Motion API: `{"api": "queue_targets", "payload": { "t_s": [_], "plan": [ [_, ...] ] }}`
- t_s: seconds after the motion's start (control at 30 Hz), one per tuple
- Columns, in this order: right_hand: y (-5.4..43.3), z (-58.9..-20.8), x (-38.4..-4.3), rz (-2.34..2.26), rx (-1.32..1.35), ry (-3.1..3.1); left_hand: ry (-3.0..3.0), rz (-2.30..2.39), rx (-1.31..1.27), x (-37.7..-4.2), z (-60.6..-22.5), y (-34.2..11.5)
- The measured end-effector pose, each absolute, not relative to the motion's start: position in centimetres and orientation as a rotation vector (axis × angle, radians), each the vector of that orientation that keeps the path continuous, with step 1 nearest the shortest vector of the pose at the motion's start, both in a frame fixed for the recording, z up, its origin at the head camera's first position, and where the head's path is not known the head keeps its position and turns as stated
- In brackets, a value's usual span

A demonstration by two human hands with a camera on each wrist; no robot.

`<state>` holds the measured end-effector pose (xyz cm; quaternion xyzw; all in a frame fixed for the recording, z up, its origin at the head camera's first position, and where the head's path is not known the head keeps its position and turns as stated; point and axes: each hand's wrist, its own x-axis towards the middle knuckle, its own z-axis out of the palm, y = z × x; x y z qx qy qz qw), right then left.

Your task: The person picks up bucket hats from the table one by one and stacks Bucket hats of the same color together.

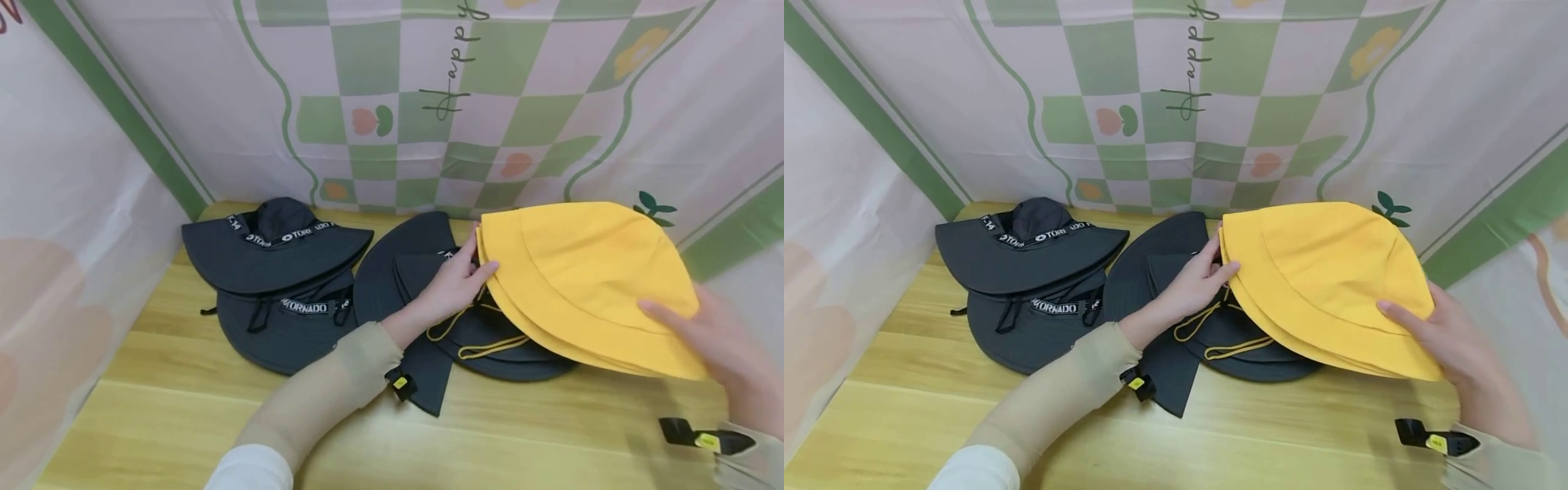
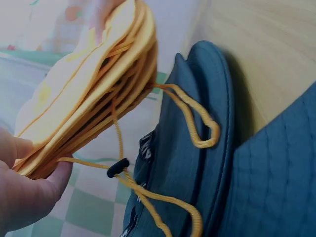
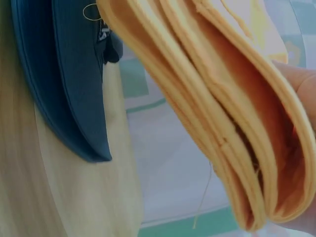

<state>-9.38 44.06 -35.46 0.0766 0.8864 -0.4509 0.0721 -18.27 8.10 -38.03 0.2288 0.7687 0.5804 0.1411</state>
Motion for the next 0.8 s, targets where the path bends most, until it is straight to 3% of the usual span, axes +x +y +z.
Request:
{"api": "queue_targets", "payload": {
  "t_s": [0.27, 0.8],
  "plan": [
    [46.1, -36.0, -9.1, -1.541, 0.241, 2.616, 2.228, 1.583, 0.725, -17.8, -38.9, 10.9],
    [47.2, -36.1, -8.6, -1.587, 0.502, 2.572, 2.338, 1.411, 0.566, -18.1, -39.8, 15.3]
  ]
}}
